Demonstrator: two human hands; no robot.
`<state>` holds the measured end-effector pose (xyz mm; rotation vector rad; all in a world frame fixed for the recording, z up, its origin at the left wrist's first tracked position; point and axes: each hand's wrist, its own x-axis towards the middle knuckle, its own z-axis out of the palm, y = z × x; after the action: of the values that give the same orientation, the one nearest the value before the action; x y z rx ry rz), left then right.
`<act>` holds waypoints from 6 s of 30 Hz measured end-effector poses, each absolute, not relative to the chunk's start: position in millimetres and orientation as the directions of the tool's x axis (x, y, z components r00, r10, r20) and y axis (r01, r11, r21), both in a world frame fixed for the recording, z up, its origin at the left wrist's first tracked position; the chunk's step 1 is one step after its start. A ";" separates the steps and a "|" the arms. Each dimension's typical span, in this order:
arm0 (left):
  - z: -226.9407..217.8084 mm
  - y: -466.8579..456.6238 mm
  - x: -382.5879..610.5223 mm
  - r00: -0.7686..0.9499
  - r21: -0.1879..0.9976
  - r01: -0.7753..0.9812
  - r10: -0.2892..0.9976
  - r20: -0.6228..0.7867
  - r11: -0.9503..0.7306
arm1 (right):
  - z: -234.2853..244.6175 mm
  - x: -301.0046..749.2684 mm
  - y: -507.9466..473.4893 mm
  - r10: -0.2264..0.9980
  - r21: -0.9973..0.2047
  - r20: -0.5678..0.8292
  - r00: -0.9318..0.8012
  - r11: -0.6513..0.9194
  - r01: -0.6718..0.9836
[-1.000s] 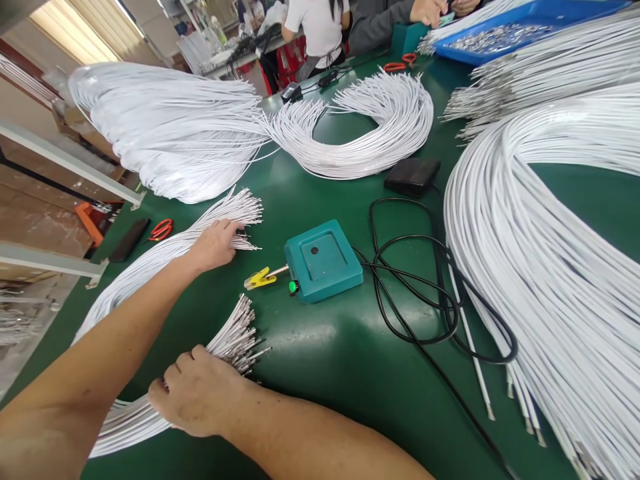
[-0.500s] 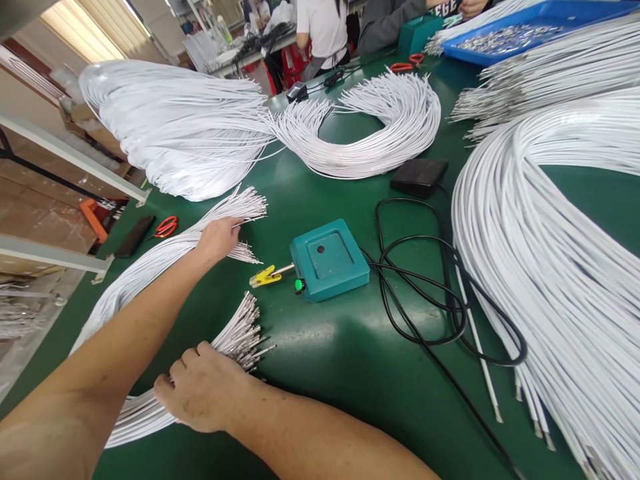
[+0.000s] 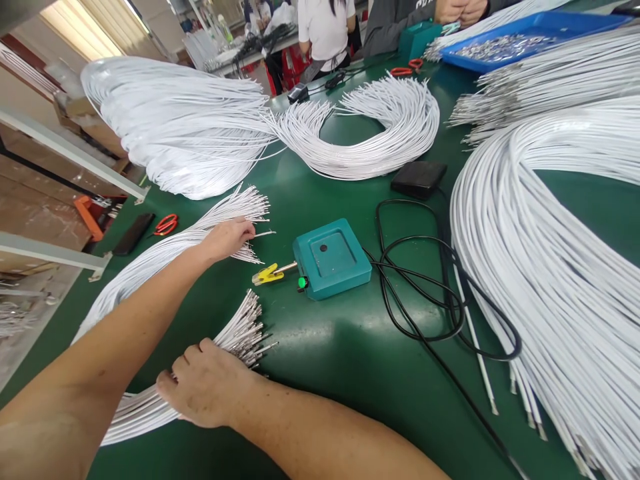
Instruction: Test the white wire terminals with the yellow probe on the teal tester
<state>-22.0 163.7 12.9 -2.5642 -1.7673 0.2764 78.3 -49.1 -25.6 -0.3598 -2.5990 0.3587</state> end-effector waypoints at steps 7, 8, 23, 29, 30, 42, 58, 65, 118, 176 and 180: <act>33.7 151.7 -43.7 0.146 0.332 0.911 0.945 0.293 -0.243 | -20.2 80.6 -48.2 0.306 -0.303 0.385 -0.871 0.933 0.194; 39.2 147.0 -46.1 0.076 0.414 0.875 0.917 0.392 -0.250 | -19.6 80.9 -48.4 0.302 -0.296 0.380 -0.874 0.935 0.194; 47.7 5.5 -3.3 0.271 0.566 0.720 0.914 0.302 -0.401 | 13.3 94.0 -49.8 0.253 -0.411 0.381 -0.890 0.908 0.082; 46.1 16.7 -5.7 0.097 0.913 0.394 0.992 0.074 -0.107 | 57.7 129.7 -13.9 0.693 -0.783 0.137 -0.708 0.514 0.352; 45.7 19.0 -6.7 0.069 0.939 0.337 0.996 0.051 -0.071 | 60.5 136.2 -4.2 0.755 -0.819 0.115 -0.645 0.440 0.368; 39.6 11.5 -12.2 0.011 0.974 0.215 0.997 0.070 -0.071 | 41.8 128.8 30.7 0.996 -0.979 0.014 -0.086 -0.004 -0.203; 40.8 12.0 -11.9 0.037 0.975 0.210 0.997 0.064 -0.070 | 39.6 128.8 24.3 0.999 -0.980 0.042 0.000 0.041 -0.194; 36.8 12.8 -13.7 0.060 0.995 0.063 0.995 0.077 -0.080 | 34.9 128.5 24.8 0.999 -0.979 0.014 -0.032 0.007 -0.202; 1.9 33.6 -15.7 0.200 0.980 0.200 0.979 -0.045 0.005 | 34.9 179.5 56.8 0.817 -0.039 0.152 -0.557 0.568 0.822; 0.2 26.9 -16.0 0.143 0.932 0.359 0.990 -0.001 -0.051 | 25.6 161.9 60.6 0.793 -0.315 0.239 -0.560 0.609 0.728; -0.8 29.3 -16.7 0.146 0.934 0.357 0.989 -0.032 -0.022 | 29.2 173.5 63.4 0.778 -0.113 0.131 -0.614 0.627 0.771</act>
<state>-16.7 29.3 -0.8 -2.7811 -2.4539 -1.6232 173.5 63.4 29.2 -1.2865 -2.6797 0.0678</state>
